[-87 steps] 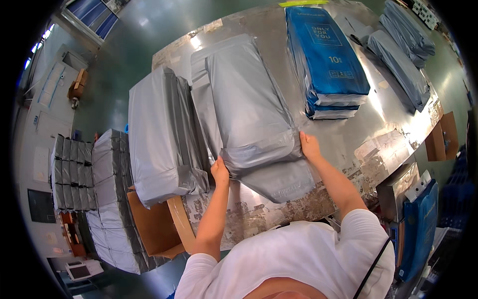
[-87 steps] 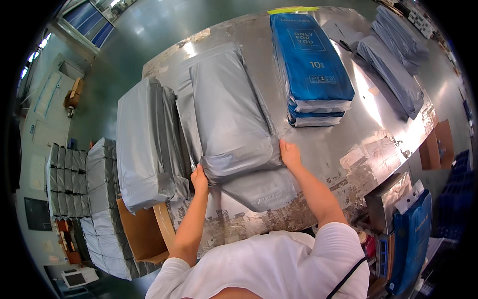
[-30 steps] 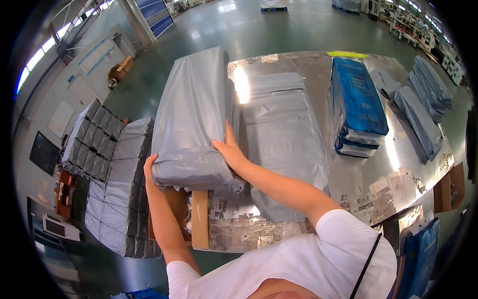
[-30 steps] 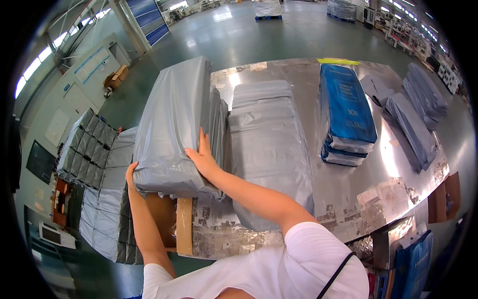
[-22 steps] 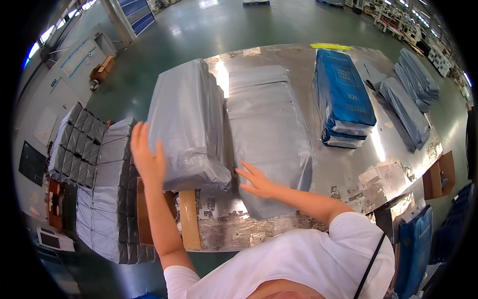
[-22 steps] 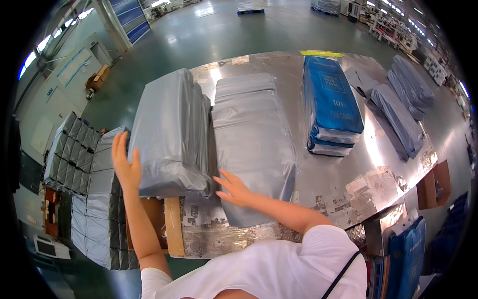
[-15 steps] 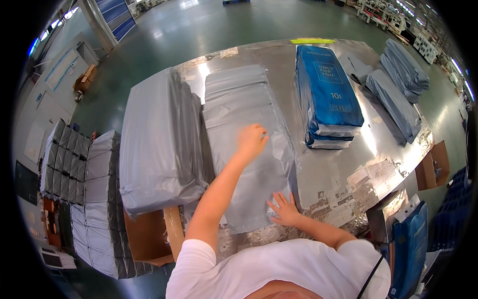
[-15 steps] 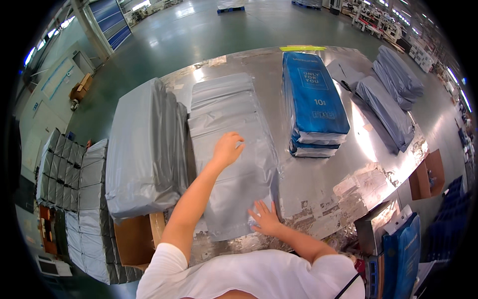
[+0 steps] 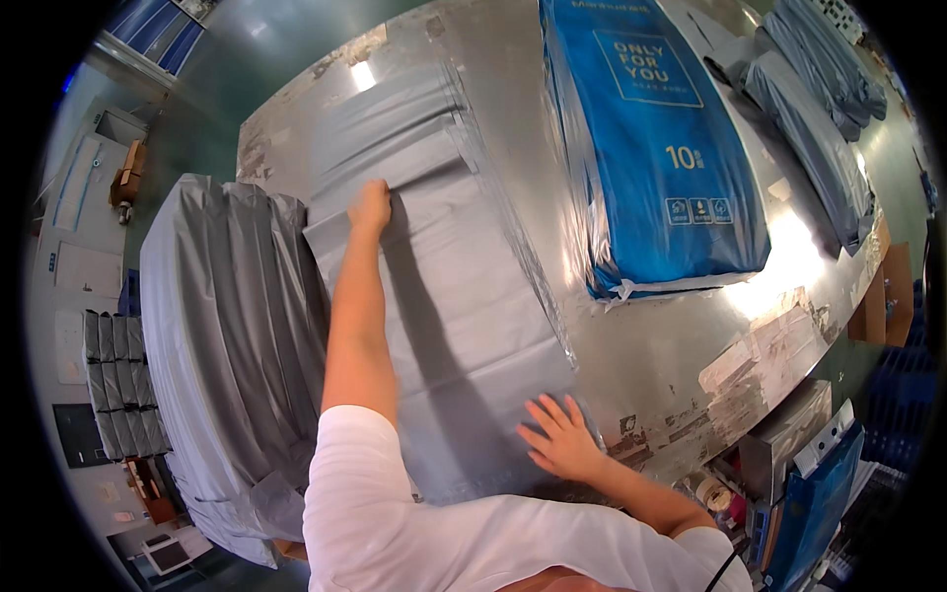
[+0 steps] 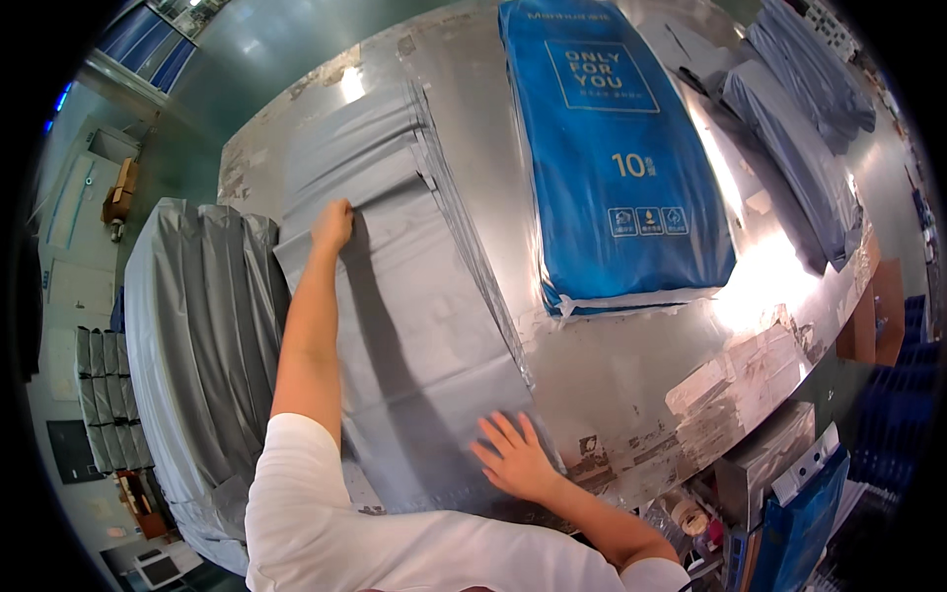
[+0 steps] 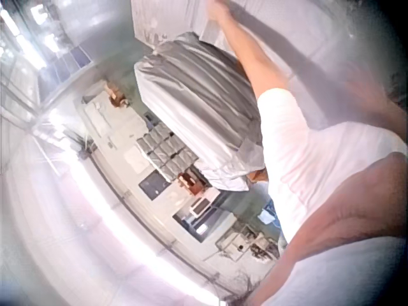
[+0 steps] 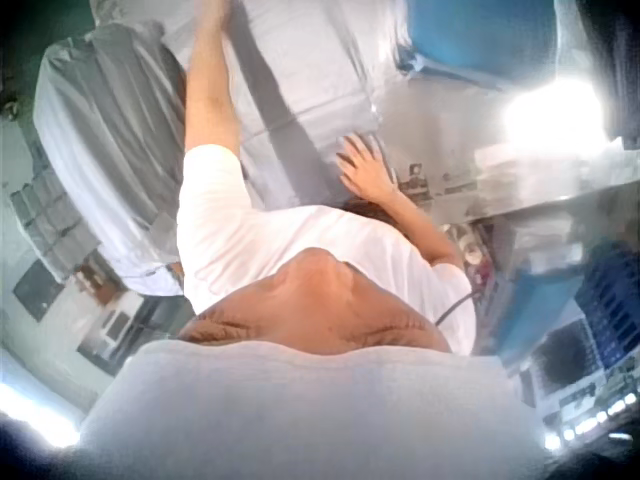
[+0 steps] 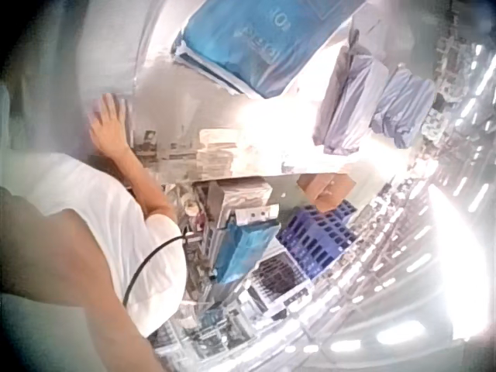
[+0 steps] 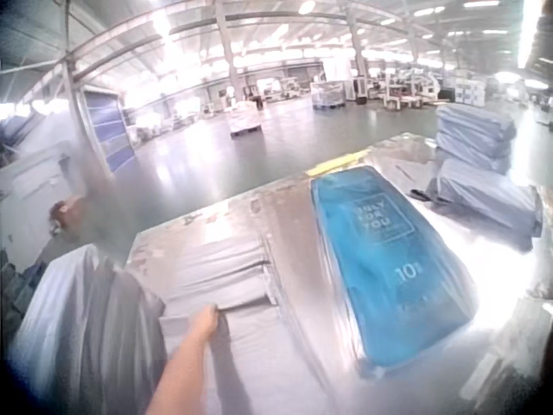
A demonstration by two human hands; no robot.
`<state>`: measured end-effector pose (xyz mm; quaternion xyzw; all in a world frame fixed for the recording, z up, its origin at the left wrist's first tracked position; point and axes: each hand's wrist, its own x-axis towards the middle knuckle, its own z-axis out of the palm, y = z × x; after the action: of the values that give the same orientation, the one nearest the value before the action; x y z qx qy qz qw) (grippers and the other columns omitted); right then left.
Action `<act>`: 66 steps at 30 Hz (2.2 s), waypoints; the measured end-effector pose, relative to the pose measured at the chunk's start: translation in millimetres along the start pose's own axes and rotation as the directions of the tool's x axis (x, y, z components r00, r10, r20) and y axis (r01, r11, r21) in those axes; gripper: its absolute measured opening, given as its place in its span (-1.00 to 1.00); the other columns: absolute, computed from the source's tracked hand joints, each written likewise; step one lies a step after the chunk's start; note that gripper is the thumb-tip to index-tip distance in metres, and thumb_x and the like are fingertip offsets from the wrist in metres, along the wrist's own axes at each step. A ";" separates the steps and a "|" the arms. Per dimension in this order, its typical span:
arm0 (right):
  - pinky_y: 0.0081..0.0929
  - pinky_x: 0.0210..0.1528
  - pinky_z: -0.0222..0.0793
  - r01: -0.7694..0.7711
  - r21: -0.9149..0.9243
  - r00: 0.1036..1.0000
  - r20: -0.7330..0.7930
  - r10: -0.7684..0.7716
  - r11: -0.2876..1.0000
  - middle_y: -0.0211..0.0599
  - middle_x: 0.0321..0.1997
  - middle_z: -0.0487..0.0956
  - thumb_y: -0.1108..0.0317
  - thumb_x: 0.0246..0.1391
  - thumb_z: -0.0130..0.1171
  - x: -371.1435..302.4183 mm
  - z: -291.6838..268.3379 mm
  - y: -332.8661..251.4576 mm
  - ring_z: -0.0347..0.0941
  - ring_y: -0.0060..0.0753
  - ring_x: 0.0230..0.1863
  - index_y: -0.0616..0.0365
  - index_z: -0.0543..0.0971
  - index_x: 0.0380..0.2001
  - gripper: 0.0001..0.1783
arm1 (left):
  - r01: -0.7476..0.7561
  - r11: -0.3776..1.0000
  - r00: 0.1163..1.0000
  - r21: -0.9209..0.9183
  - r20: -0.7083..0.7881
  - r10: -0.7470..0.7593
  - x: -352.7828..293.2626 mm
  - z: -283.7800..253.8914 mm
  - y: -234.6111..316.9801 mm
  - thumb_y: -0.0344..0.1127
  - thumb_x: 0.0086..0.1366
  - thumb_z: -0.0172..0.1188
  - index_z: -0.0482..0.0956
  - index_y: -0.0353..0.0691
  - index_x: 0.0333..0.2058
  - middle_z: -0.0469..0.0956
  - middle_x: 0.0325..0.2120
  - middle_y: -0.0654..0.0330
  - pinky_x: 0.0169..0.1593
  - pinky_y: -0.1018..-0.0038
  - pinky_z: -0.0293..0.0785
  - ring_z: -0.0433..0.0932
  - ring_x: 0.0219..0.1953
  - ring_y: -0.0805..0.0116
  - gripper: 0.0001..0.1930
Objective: The person places blue packages into gray plastic mailers on a metal table, seals the mailers, and stacks them. The person then picks up a stack of sealed mailers and places them into a blue crate.
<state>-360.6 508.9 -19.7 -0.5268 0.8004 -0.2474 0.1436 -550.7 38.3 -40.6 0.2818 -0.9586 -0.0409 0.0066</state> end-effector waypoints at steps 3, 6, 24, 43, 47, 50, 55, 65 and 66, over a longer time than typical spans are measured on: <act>0.21 0.16 -0.21 0.015 -0.013 1.000 0.004 -0.015 1.000 -0.23 0.21 0.15 0.10 -0.27 0.24 40.6 -22.1 22.1 -0.02 -0.06 0.25 -0.13 0.40 -0.04 -0.40 | -0.071 0.997 0.993 0.010 -0.096 0.072 21.1 -14.3 -8.4 -0.29 0.13 0.01 0.49 -0.14 -0.31 0.51 -0.33 0.05 -0.20 0.23 0.39 0.46 -0.22 0.04 -0.84; 0.26 0.17 -0.25 0.057 -0.088 0.997 0.059 -0.052 0.995 -0.23 0.24 0.12 0.02 -0.27 0.23 82.7 -25.4 36.1 -0.06 -0.04 0.27 -0.16 0.36 0.02 -0.33 | -0.063 0.995 0.955 -0.079 -0.295 0.037 46.2 -48.6 -12.2 -0.26 0.16 -0.01 0.46 -0.16 -0.26 0.48 -0.28 0.01 -0.20 0.16 0.36 0.45 -0.21 -0.03 -0.80; 0.07 0.20 -0.13 0.031 -0.230 0.997 -0.060 -0.046 0.973 -0.24 0.27 0.09 0.01 -0.04 0.04 82.7 14.4 43.4 -0.01 -0.08 0.26 -0.12 0.28 0.10 -0.40 | -0.032 0.989 0.999 0.143 -0.015 0.034 -395.9 -36.7 -14.2 -0.22 -0.03 0.14 0.55 -0.08 -0.37 0.51 -0.33 0.27 0.13 -0.19 -0.13 0.35 -0.07 0.26 -0.79; -0.34 -0.32 0.15 -0.642 -0.751 0.313 -0.442 0.841 -0.156 -0.35 -0.46 0.54 0.31 -0.19 0.02 -421.6 -212.2 131.3 0.38 -0.30 -0.31 -0.02 0.61 -0.56 -0.84 | -0.146 0.989 0.954 -0.035 -0.269 0.131 -439.7 36.8 -3.0 -0.35 0.19 -0.12 0.15 -0.26 0.13 0.04 0.14 -0.15 0.17 0.13 0.02 0.04 0.15 -0.11 -0.51; -0.31 -0.46 0.33 -0.764 -0.645 0.314 -0.395 0.863 -0.017 -0.29 -0.49 0.58 0.35 -0.21 0.02 -408.8 -223.3 150.0 0.53 -0.26 -0.41 -0.01 0.61 -0.60 -0.84 | -0.112 0.992 0.967 -0.064 -0.239 0.093 -444.6 22.5 6.3 -0.35 0.18 -0.11 0.15 -0.26 0.13 0.03 0.14 -0.15 0.18 0.13 0.00 0.03 0.16 -0.12 -0.50; -0.29 -0.41 0.39 -0.747 -0.660 0.353 -0.293 0.888 0.079 -0.21 -0.48 0.58 0.35 -0.23 0.01 -376.4 -266.3 162.7 0.53 -0.20 -0.40 0.05 0.60 -0.60 -0.83 | -0.091 0.992 0.975 -0.085 -0.211 0.071 -442.6 18.3 16.8 -0.36 0.18 -0.12 0.15 -0.26 0.13 0.02 0.15 -0.15 0.19 0.13 -0.03 0.01 0.17 -0.12 -0.50; -0.24 -0.40 0.38 -0.680 -0.671 0.570 -0.232 0.788 0.294 -0.14 -0.49 0.57 0.24 -0.20 -0.02 -247.7 -327.5 214.9 0.52 -0.16 -0.43 0.11 0.58 -0.62 -0.76 | -0.124 0.991 0.971 -0.057 -0.215 0.110 -439.5 20.5 13.1 -0.36 0.15 -0.12 0.15 -0.22 0.13 0.03 0.15 -0.14 0.20 0.12 -0.06 0.01 0.17 -0.13 -0.48; -0.34 -0.08 0.31 -0.816 0.017 0.478 -0.543 0.690 0.578 0.00 -0.13 0.50 -0.21 -0.18 0.12 -190.5 -396.3 355.6 0.42 -0.09 -0.07 0.18 0.47 -0.12 -0.29 | -0.297 0.941 0.947 -0.162 0.078 0.313 -370.9 -24.2 110.3 -0.60 -0.09 -0.05 0.31 -0.16 0.04 0.20 0.06 -0.10 0.14 0.16 0.07 0.20 0.07 -0.09 -0.40; -0.36 -0.03 0.29 -0.850 0.063 0.455 -0.415 0.788 0.524 0.00 -0.05 0.44 -0.23 -0.19 0.14 -222.8 -371.0 373.6 0.37 -0.09 -0.02 0.20 0.36 -0.01 -0.20 | -0.375 0.907 0.899 -0.192 0.165 0.406 -362.5 -25.2 129.1 -0.58 -0.06 -0.06 0.27 -0.12 0.07 0.12 0.11 -0.10 0.14 0.04 0.05 0.11 0.14 -0.08 -0.39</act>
<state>-741.2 923.9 79.3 -0.0232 0.9816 -0.1852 0.0400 -314.6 340.7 -1.1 0.0764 -0.9851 -0.1417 -0.0603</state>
